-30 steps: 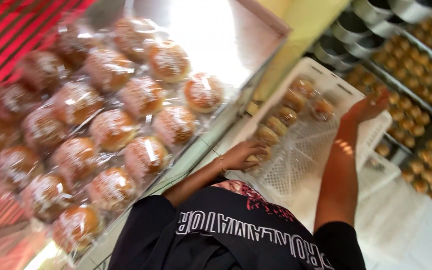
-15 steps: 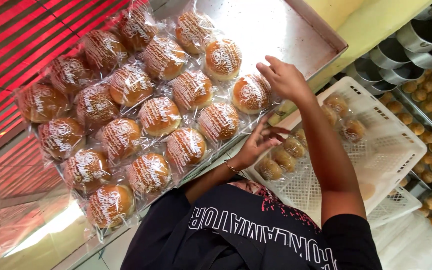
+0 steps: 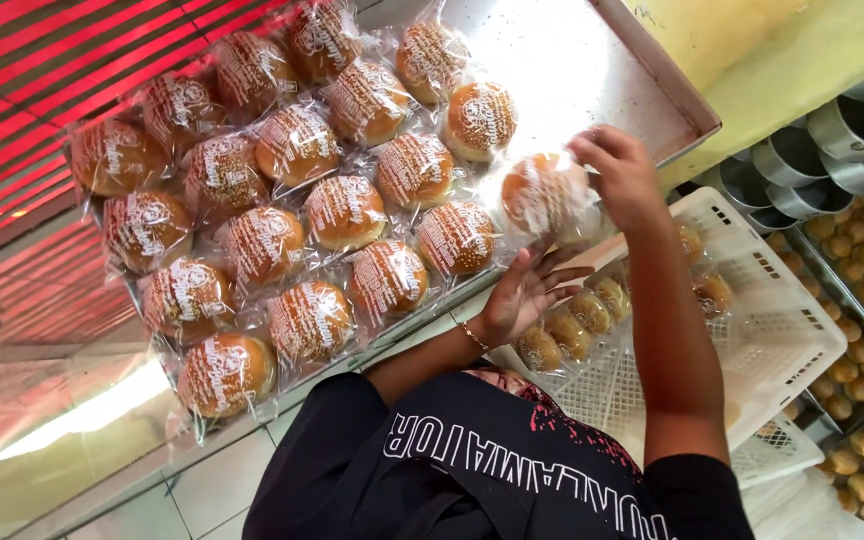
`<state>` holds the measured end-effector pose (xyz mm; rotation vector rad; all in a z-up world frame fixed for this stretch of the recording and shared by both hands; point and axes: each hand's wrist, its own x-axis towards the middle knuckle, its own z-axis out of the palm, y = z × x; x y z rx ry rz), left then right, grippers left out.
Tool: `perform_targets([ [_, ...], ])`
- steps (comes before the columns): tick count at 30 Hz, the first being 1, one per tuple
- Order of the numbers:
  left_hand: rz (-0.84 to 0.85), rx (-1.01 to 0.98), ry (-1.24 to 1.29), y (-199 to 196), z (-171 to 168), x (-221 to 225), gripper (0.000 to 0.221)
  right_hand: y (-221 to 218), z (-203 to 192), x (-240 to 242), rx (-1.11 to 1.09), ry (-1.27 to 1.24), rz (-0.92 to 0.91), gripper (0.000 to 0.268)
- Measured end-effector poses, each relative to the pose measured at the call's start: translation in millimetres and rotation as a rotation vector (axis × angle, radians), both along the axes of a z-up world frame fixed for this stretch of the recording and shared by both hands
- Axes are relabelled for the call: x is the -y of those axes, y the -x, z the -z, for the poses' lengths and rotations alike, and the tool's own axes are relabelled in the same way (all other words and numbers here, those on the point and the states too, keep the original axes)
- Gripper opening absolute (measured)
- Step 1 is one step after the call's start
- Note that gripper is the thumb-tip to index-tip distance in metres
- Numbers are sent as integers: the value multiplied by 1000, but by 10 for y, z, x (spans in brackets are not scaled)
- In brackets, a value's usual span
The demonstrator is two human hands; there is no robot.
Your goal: The person organizes packaged buns by taking them one at a time from a metal tray and placing them into a white plastic bin.
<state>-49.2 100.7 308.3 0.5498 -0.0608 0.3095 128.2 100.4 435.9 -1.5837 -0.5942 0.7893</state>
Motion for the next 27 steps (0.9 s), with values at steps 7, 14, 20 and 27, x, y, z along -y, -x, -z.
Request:
perform_targets([
  [7, -81, 55, 248, -333, 205, 238, 74, 76, 355, 1184, 183, -497, 301, 15],
  [14, -262, -169, 180, -575, -589, 549, 40, 516, 1257, 2315, 237, -588, 647, 8],
  [20, -353, -392, -262, -1037, 735, 810, 33, 605, 1360, 3035, 220, -383, 684, 44],
  [27, -231, -400, -675, -845, 589, 1148, 44, 645, 1806, 3346, 379, 215, 635, 17],
])
